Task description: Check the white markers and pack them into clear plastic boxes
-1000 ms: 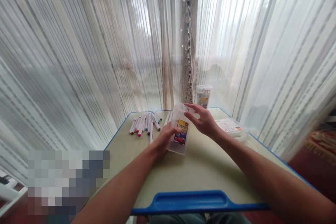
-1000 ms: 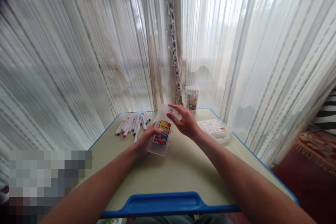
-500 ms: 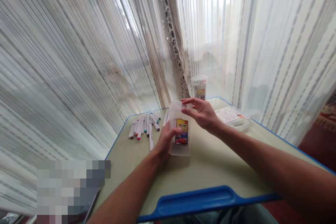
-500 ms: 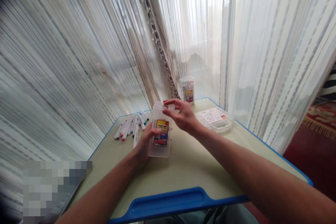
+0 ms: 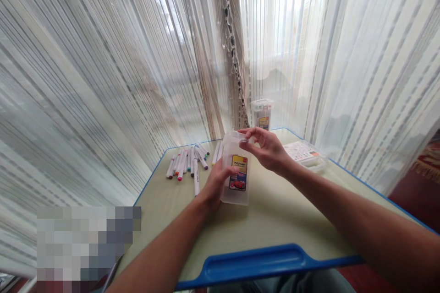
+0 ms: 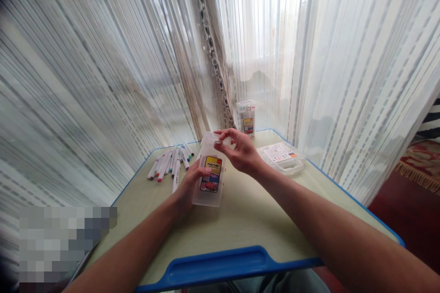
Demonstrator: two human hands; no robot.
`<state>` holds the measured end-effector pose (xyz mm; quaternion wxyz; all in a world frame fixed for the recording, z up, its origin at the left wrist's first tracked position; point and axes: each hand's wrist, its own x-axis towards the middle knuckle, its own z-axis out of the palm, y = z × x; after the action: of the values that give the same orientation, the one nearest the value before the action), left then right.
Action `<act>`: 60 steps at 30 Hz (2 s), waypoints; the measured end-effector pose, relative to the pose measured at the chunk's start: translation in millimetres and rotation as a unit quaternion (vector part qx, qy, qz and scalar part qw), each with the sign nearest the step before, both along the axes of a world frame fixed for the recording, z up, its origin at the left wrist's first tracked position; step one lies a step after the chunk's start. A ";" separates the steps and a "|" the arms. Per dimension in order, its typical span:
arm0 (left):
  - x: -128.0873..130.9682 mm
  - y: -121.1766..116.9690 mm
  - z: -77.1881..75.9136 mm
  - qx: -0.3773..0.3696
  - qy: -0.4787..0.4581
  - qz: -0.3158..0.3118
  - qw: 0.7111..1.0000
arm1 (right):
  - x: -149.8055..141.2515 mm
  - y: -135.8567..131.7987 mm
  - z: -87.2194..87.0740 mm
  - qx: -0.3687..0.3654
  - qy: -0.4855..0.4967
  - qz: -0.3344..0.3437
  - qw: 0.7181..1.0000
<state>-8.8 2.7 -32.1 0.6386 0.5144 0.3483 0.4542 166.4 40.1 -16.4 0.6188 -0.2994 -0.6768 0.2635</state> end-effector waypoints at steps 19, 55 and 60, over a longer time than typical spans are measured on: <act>-6.2 -0.9 1.4 -0.005 -0.033 -0.089 0.996 | 4.0 -2.4 5.0 -0.104 0.079 0.017 0.991; -21.7 -10.9 26.0 0.113 0.041 -0.207 0.971 | 1.2 -13.1 24.0 -0.278 0.254 0.057 0.924; -18.3 -9.3 26.5 0.185 0.083 -0.149 0.968 | -3.6 -17.4 24.7 -0.273 0.265 0.096 0.920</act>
<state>-27.2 -6.6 -5.6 0.5616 0.7058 0.2294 0.3659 162.8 22.8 8.3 0.6416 -0.3094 -0.4154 0.5658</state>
